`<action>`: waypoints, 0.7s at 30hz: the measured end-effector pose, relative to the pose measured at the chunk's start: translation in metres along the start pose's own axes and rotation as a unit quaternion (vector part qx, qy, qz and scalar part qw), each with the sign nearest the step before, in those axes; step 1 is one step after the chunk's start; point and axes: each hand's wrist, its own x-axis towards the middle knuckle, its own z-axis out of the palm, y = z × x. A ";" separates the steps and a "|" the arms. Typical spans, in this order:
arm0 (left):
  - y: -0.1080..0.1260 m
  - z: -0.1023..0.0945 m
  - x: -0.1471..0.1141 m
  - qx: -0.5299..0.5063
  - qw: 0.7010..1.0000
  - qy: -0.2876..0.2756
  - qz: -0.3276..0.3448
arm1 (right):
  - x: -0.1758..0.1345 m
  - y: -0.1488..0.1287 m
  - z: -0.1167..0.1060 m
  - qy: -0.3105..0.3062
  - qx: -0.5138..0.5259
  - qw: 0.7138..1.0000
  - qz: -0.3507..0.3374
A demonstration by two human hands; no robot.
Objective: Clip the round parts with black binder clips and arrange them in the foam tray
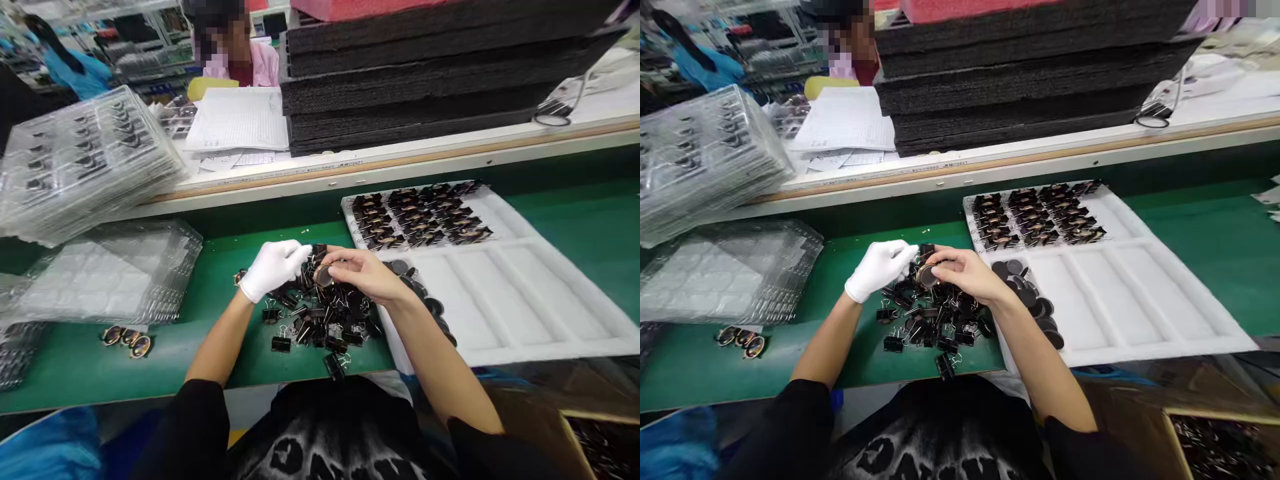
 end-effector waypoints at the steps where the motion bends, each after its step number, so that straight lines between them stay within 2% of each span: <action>1: 0.001 0.002 -0.001 -0.025 1.000 -0.008 0.004 | -0.001 0.001 0.000 0.003 0.010 1.000 0.005; 4: 0.002 0.005 -0.003 -0.040 0.998 -0.030 0.025 | -0.004 0.002 0.002 0.013 0.021 1.000 0.012; 7: 0.003 0.006 -0.005 0.039 0.996 -0.046 0.058 | -0.007 0.001 0.003 0.026 0.003 1.000 0.006; 9: 0.004 0.006 -0.005 0.090 0.993 -0.047 0.058 | -0.010 0.000 0.002 0.030 -0.003 1.000 0.005; 13: 0.005 0.010 -0.005 0.128 0.988 -0.062 0.068 | -0.014 -0.002 0.000 0.025 -0.006 1.000 0.015; 17: 0.004 0.015 -0.005 0.097 0.987 -0.089 0.097 | -0.016 -0.003 0.000 0.038 0.021 0.999 0.014; 21: 0.003 0.016 -0.006 0.094 0.990 -0.076 0.078 | -0.017 -0.004 -0.004 0.029 0.089 0.995 0.046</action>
